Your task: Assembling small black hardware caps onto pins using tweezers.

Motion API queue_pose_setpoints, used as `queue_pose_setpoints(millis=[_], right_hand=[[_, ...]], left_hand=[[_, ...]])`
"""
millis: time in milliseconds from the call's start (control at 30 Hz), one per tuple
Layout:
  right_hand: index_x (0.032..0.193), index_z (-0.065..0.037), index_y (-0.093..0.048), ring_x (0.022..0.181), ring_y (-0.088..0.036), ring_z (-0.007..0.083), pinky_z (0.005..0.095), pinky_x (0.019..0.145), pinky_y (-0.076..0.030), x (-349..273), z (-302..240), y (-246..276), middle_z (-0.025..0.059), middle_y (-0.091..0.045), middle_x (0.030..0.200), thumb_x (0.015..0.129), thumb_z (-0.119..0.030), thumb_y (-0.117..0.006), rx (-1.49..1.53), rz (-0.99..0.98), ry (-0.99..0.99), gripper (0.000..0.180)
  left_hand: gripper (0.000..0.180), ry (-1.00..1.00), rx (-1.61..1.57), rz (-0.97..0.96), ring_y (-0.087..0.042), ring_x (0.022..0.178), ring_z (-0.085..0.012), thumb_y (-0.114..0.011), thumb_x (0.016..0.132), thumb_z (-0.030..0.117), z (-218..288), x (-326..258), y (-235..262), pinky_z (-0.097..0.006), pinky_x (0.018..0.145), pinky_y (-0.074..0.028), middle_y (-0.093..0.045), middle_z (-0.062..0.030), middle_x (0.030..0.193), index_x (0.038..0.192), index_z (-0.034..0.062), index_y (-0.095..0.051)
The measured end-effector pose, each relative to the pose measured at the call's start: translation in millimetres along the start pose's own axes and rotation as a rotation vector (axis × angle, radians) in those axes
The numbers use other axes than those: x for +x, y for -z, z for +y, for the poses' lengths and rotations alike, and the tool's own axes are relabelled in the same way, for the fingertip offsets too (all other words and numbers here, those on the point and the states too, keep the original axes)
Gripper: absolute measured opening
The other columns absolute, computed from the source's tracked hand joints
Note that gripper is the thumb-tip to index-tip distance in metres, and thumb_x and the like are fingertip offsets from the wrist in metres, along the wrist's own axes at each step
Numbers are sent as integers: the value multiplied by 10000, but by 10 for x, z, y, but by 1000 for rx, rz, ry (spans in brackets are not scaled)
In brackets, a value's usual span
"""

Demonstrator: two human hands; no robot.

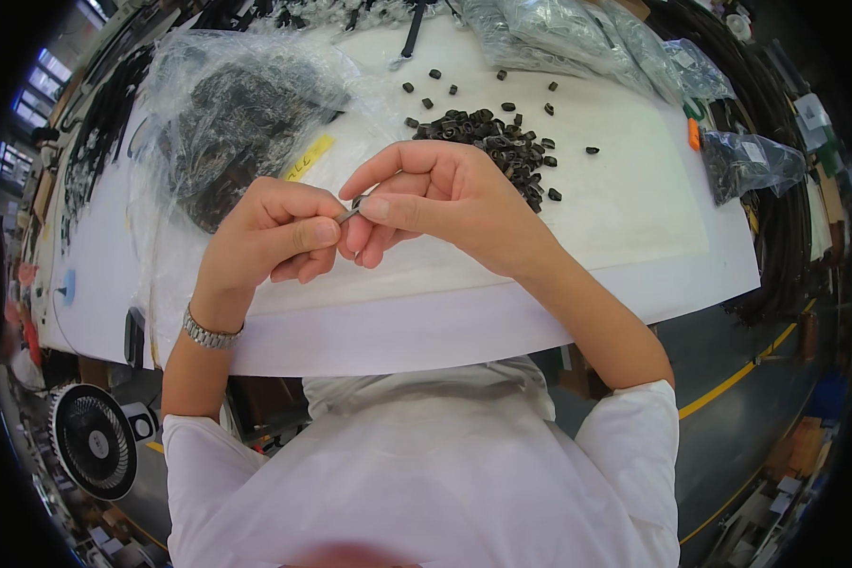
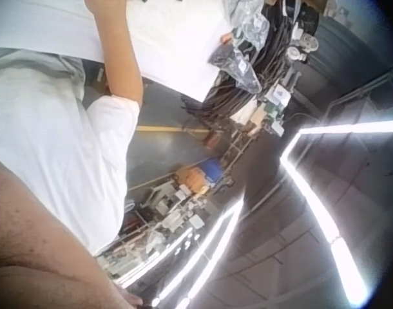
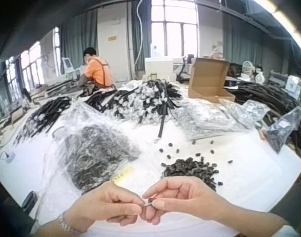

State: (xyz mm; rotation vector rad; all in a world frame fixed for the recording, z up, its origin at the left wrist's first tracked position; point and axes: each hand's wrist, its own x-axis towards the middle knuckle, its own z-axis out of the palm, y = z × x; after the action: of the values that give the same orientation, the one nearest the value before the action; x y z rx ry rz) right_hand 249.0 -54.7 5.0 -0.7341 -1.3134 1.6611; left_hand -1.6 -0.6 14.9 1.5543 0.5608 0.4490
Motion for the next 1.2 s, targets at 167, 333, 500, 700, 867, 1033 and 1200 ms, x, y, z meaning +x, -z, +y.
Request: queue_pose_setpoints(millis=[167,333,500,700,867,1033,1200], right_hand=[[1197,38,-684,783,-764,185,372,801,-648,30,90,93,126,-776,929,1042,-96,-683,121,4,-116,205],[1167,32,-694,746,-752,170,392,799,-657,38,227,120,125,-779,932,1037,-80,-690,385,-114,-136,172],[1215,55,-714,876,-788,197,334,859,-650,2,115,118,158,-792,1021,1030,-105,-722,286,-134,-122,244],[1130,64,-740,852,-764,160,273,805,-609,-20,-44,84,138,-792,965,1000,-35,-697,-128,103,-18,168],[1110,66,-741,847,-747,129,255,798,-595,-62,39,-8,111,-786,935,988,5,-674,-332,221,29,152],[1096,62,-741,876,-750,123,257,799,-595,-40,-114,63,96,-776,938,989,-6,-676,-353,167,-62,142],[1079,62,-745,876,-755,133,265,802,-596,-44,3,13,95,-781,951,982,-16,-690,-356,224,39,136]], left_hand=[[254,20,-35,-40,-452,471,-21,-676,1068,202,-32,-6,29,-205,406,-272,-615,-14,612,980,-16,-773],[296,58,-220,-123,-424,451,-24,-671,1072,222,-106,-34,2,-209,405,-256,-599,-24,596,952,-35,-756],[302,82,-392,-246,-395,437,-25,-667,1078,231,-179,-25,26,-215,405,-240,-589,-18,585,955,-28,-763],[157,-165,441,190,-509,503,-74,-695,1019,104,-31,-8,-105,-247,490,-392,-614,-17,631,964,-21,-771],[86,-305,780,292,-547,538,-136,-706,1000,58,-128,-11,-224,-286,537,-440,-593,-79,642,1013,-6,-763],[77,-305,817,269,-540,523,-194,-725,991,69,-88,-40,-183,-307,538,-438,-587,-108,659,1011,-1,-749],[88,-147,709,311,-504,542,-87,-773,938,60,-15,-52,-168,-267,520,-393,-626,-54,684,1004,7,-749]])
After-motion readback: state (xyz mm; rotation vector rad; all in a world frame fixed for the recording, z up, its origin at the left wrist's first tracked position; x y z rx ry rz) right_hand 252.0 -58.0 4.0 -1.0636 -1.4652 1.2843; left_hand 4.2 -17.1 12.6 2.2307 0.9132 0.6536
